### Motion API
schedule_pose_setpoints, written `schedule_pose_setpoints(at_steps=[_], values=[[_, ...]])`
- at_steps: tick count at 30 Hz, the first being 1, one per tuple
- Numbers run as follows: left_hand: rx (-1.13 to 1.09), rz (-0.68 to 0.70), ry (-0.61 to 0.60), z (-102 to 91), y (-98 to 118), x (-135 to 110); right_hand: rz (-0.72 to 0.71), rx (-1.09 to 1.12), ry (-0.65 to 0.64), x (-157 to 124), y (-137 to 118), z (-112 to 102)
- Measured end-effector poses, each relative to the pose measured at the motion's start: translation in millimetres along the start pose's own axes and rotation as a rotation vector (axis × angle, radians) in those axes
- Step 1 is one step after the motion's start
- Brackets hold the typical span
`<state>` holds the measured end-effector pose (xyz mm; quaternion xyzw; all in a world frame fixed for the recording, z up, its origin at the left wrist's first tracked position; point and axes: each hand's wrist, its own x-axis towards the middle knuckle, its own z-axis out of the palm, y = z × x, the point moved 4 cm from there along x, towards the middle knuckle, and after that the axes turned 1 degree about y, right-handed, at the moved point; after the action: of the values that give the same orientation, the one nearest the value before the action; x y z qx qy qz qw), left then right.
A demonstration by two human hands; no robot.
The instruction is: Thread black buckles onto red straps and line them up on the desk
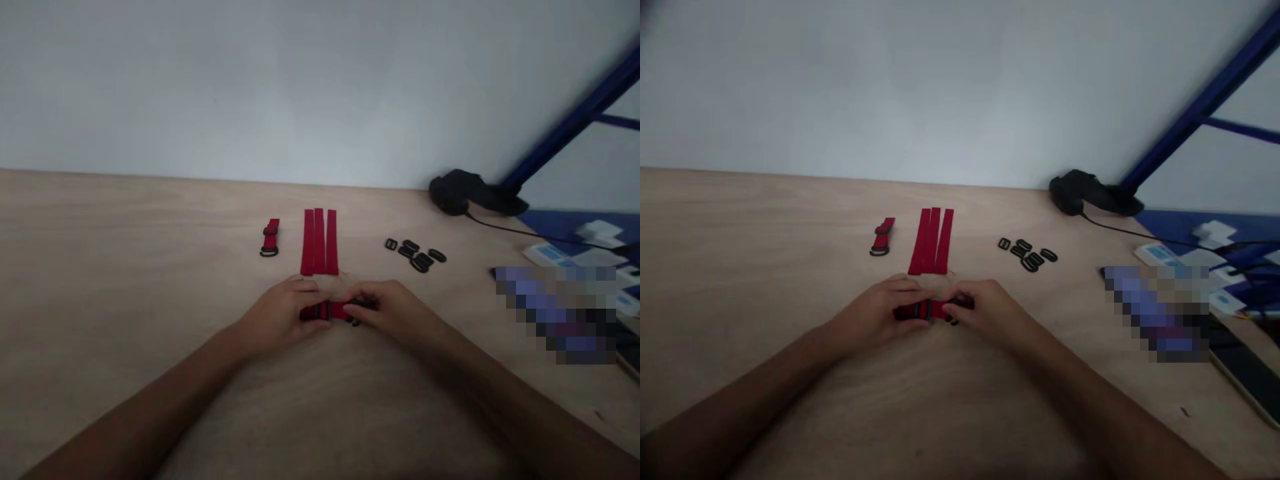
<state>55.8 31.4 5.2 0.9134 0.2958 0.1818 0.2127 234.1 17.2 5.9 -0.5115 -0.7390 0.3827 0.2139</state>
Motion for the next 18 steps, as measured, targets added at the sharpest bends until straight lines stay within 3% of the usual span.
schedule_pose_setpoints(at_steps=[7, 12, 18], values=[[-0.021, 0.083, -0.067, -4.6, 3.8, -2.7, -0.026, -0.098, -0.061, -0.3, -4.2, -5.7], [0.006, -0.037, -0.085, -5.5, -8.2, -3.7, 0.013, -0.183, -0.043, 0.5, 4.3, -13.8], [-0.137, -0.073, -0.057, -12.8, -12.4, -6.9, -0.089, -0.475, 0.052, -1.3, 1.5, -14.5]])
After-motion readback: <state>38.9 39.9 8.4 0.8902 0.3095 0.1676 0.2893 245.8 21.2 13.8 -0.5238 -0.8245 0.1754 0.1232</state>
